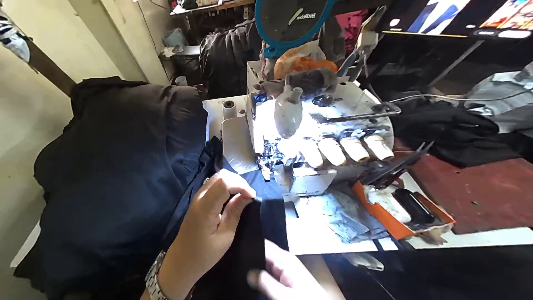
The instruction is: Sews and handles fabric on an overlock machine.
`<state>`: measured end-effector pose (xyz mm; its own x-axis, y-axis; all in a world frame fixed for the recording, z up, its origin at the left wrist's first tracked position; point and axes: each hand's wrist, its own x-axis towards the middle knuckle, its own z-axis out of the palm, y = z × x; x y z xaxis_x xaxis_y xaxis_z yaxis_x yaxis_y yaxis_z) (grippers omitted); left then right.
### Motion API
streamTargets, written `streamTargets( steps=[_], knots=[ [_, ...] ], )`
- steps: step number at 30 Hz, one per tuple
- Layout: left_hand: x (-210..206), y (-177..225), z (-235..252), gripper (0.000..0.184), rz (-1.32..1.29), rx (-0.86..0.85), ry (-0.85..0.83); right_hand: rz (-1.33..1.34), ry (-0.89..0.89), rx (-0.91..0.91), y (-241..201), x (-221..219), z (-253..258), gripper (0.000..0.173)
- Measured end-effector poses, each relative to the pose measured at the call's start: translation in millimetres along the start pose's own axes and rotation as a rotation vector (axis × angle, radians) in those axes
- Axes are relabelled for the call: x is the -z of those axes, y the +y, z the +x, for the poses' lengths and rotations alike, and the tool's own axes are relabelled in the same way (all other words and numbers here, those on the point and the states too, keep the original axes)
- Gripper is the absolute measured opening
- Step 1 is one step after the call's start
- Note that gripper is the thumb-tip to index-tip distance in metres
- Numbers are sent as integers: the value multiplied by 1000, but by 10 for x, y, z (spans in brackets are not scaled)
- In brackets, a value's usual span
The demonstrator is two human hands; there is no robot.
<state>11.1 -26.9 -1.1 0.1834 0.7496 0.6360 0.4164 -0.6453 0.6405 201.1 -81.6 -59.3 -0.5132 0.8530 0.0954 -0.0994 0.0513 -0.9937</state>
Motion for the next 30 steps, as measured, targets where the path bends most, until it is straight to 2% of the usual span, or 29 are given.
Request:
streamTargets(
  steps=[2, 3, 4, 6, 7, 9, 11, 13, 16, 19, 21, 25, 27, 30],
  knots=[
    [-79, -28, 133, 5, 98, -2, 17, 207, -154, -98, -15, 60, -131, 13],
    [-161, -61, 177, 6, 146, 23, 1, 217, -135, -89, -17, 101, -202, 12],
    [-253, -101, 206, 10, 188, 66, -24, 118, -38, -70, -6, 141, -257, 13],
    [-410, -204, 215, 11, 220, 192, -87, -300, 213, -42, 147, 214, -266, 18],
    [-468, -259, 201, 11, 234, 242, -94, -470, 259, -40, 262, 268, -238, 21],
    [-524, -323, 183, 12, 261, 300, -72, -565, 258, -23, 378, 326, -206, 22],
    [-502, -327, 148, 12, 270, 317, -59, -456, 198, -12, 341, 286, -235, 22],
    [-465, -300, 83, 9, 285, 335, -52, -325, 113, -80, 315, 233, -313, 25],
    [-440, -279, 17, 8, 290, 312, -40, -245, 99, -162, 372, 203, -377, 28],
    [-462, -271, 8, 8, 299, 304, -33, -202, 103, -171, 418, 186, -413, 27],
    [-483, -274, 7, 7, 374, 240, -53, -178, 111, -180, 436, 177, -431, 24],
    [-575, -87, -123, 17, 848, 26, -124, -180, 116, -181, 457, 171, -482, 26],
    [-644, 26, -264, 28, 955, 76, -113, -161, 87, -169, 457, 191, -507, 26],
    [-638, -18, -354, 43, 908, 169, -115, -144, 86, -158, 390, 243, -465, 24]
  ],
)
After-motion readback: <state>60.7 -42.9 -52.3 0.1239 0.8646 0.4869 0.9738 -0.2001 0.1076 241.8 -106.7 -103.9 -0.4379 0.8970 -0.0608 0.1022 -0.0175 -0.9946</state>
